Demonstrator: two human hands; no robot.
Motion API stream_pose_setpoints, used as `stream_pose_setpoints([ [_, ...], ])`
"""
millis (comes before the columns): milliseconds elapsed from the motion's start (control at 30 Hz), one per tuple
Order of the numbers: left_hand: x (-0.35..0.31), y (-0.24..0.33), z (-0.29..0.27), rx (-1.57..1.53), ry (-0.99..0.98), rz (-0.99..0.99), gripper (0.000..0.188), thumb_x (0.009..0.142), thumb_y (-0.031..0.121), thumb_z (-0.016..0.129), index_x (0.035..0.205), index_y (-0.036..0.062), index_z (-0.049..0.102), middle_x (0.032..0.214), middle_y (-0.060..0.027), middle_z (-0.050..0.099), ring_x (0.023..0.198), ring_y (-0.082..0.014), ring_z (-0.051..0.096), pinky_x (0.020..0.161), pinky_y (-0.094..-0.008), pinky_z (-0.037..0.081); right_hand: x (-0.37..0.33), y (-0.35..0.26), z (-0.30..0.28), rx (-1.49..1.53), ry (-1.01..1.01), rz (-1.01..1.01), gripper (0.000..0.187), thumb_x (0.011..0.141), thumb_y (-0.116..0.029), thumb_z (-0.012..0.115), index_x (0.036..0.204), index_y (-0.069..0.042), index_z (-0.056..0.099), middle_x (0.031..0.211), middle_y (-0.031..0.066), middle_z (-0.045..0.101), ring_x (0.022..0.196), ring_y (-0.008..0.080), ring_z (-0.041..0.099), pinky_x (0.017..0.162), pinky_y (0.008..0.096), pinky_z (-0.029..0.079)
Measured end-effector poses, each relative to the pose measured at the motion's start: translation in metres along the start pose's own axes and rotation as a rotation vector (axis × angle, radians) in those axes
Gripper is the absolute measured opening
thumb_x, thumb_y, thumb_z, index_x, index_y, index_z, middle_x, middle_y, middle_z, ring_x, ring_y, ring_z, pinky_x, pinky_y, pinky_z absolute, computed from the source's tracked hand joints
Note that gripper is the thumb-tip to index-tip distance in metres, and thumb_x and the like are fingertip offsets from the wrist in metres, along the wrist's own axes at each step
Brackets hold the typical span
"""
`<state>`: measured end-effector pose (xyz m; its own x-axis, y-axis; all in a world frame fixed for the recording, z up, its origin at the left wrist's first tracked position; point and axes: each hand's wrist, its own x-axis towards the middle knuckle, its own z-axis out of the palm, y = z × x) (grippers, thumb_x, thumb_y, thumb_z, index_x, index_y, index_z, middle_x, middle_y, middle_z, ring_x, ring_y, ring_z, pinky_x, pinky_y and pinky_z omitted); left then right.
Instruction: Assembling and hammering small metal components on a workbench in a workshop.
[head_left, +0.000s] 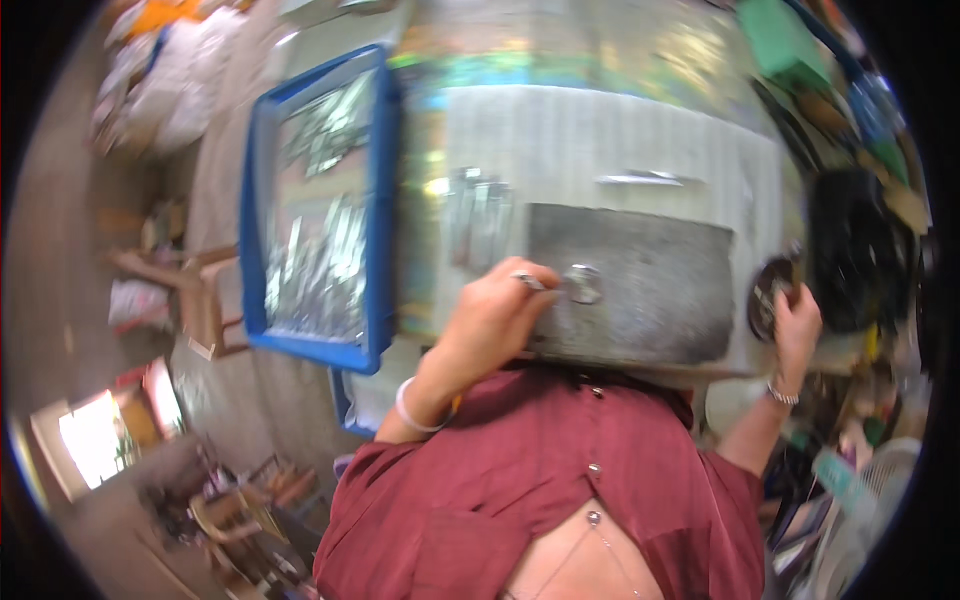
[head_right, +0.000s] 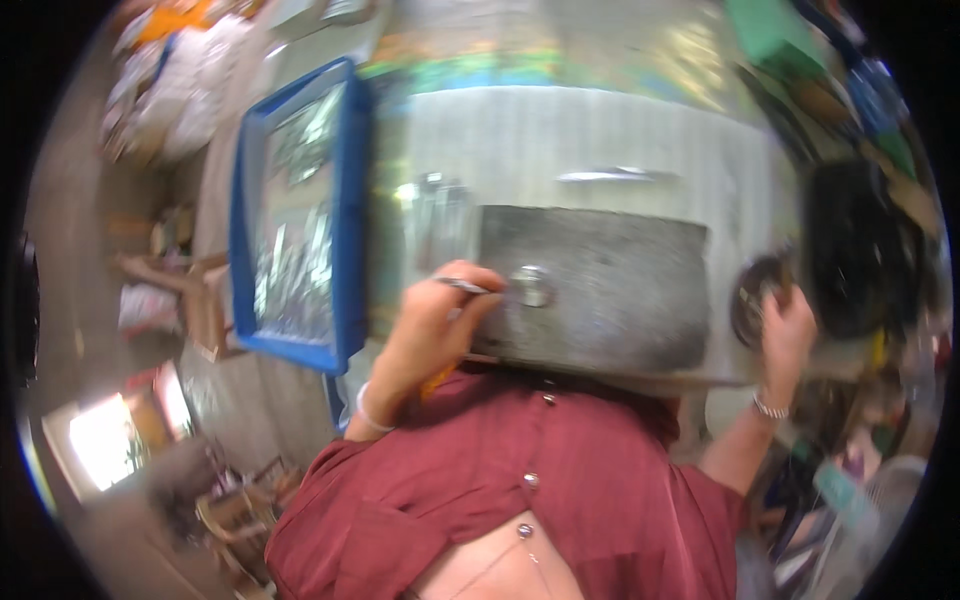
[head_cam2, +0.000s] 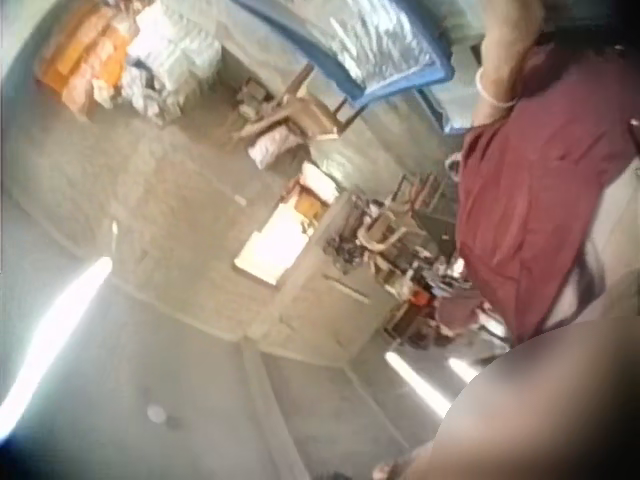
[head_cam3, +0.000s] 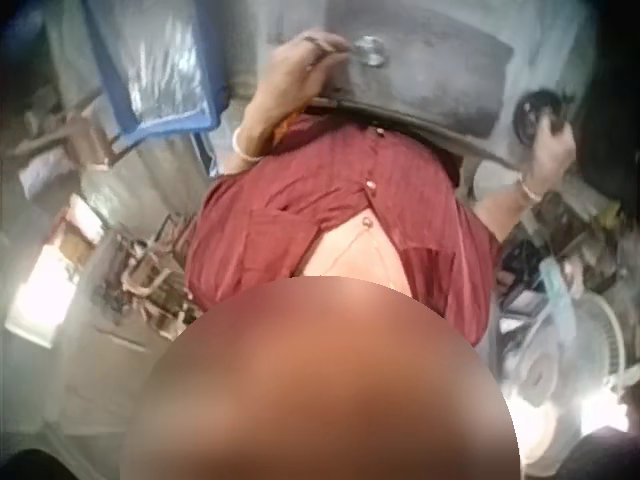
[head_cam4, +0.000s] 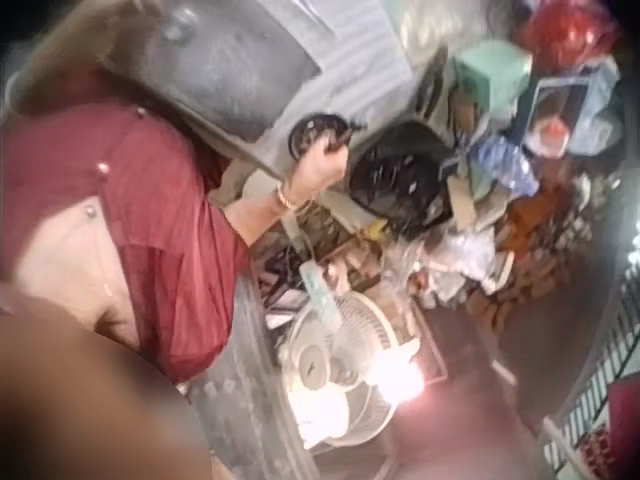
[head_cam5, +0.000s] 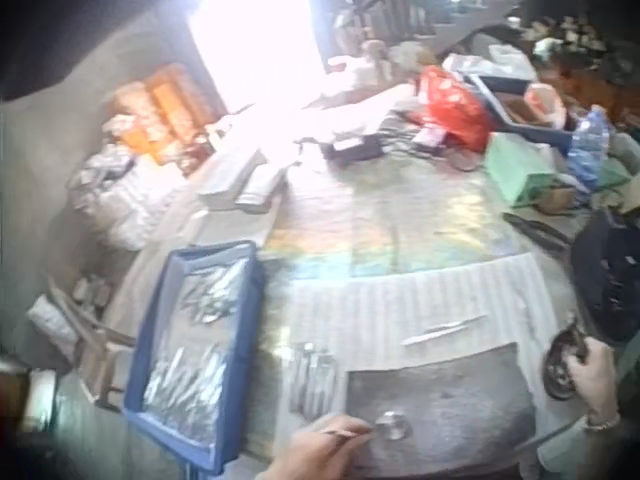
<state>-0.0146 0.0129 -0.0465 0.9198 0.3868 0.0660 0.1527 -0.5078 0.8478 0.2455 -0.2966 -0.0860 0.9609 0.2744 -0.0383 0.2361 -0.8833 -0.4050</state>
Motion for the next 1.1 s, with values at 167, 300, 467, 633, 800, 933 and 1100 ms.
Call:
stream_pose_setpoints([
  [167, -0.011, -0.004, 0.007, -0.048, 0.085, 0.035, 0.013, 0.079, 0.000, 0.061, 0.091, 0.0025, 0.059, 0.082, -0.0138, 0.058, 0.075, -0.0311, 0.059, 0.065, -0.0346, 0.048, 0.009, 0.005, 0.011, 0.015, -0.025, -0.030, 0.024, 0.081, -0.019, 0.063, 0.091, 0.002, 0.058, 0.077, 0.0183, 0.061, 0.071, 0.0290, 0.060, 0.068, 0.0359, 0.047],
  [300, -0.012, -0.013, 0.009, 0.044, 0.069, 0.076, 0.015, 0.077, 0.003, 0.063, 0.090, 0.0033, 0.055, 0.083, -0.0133, 0.056, 0.075, -0.0329, 0.058, 0.064, -0.0386, 0.047, 0.016, 0.005, 0.014, -0.035, -0.092, -0.028, 0.023, 0.082, -0.017, 0.060, 0.092, 0.003, 0.057, 0.077, 0.0182, 0.061, 0.069, 0.0274, 0.058, 0.067, 0.0354, 0.046],
  [467, -0.008, -0.015, 0.004, 0.056, 0.055, 0.070, 0.017, 0.077, 0.006, 0.064, 0.087, 0.0015, 0.052, 0.081, -0.0137, 0.053, 0.075, -0.0341, 0.057, 0.062, -0.0406, 0.046, 0.026, 0.011, 0.016, -0.068, -0.120, -0.117, 0.022, 0.082, -0.016, 0.058, 0.092, 0.004, 0.056, 0.078, 0.0204, 0.059, 0.071, 0.0317, 0.058, 0.068, 0.0371, 0.045],
  [633, -0.008, -0.019, 0.006, 0.082, 0.076, 0.116, 0.021, 0.076, 0.009, 0.066, 0.084, 0.0014, 0.048, 0.080, -0.0138, 0.051, 0.074, -0.0345, 0.056, 0.062, -0.0410, 0.046, 0.025, 0.012, 0.015, -0.073, -0.146, -0.109, 0.026, 0.081, -0.017, 0.058, 0.094, 0.006, 0.055, 0.080, 0.0199, 0.059, 0.071, 0.0285, 0.056, 0.069, 0.0364, 0.045],
  [800, -0.010, -0.020, 0.005, 0.053, 0.074, 0.123, 0.020, 0.076, 0.010, 0.065, 0.084, 0.0020, 0.049, 0.079, -0.0138, 0.051, 0.073, -0.0347, 0.056, 0.062, -0.0416, 0.046, 0.031, 0.043, 0.015, 0.155, -0.128, -0.066, 0.015, 0.085, -0.010, 0.058, 0.088, 0.005, 0.053, 0.076, 0.0051, 0.055, 0.070, 0.0127, 0.050, 0.068, 0.0270, 0.043],
  [933, -0.010, -0.020, 0.005, -0.029, 0.064, 0.107, 0.016, 0.076, 0.004, 0.065, 0.086, 0.0013, 0.053, 0.082, -0.0129, 0.056, 0.075, -0.0327, 0.059, 0.062, -0.0376, 0.047, 0.034, 0.070, 0.015, 0.377, -0.149, 0.010, 0.008, 0.085, -0.005, 0.057, 0.087, 0.002, 0.054, 0.079, 0.0020, 0.055, 0.072, 0.0104, 0.050, 0.069, 0.0238, 0.042],
  [1100, -0.008, -0.010, 0.001, -0.231, 0.116, 0.090, 0.011, 0.080, 0.002, 0.063, 0.090, 0.0006, 0.058, 0.083, -0.0115, 0.060, 0.072, -0.0253, 0.060, 0.063, -0.0311, 0.048, 0.029, 0.069, 0.013, 0.537, -0.090, 0.050, 0.006, 0.085, -0.003, 0.058, 0.089, -0.001, 0.055, 0.081, 0.0001, 0.055, 0.074, 0.0086, 0.051, 0.071, 0.0217, 0.043],
])
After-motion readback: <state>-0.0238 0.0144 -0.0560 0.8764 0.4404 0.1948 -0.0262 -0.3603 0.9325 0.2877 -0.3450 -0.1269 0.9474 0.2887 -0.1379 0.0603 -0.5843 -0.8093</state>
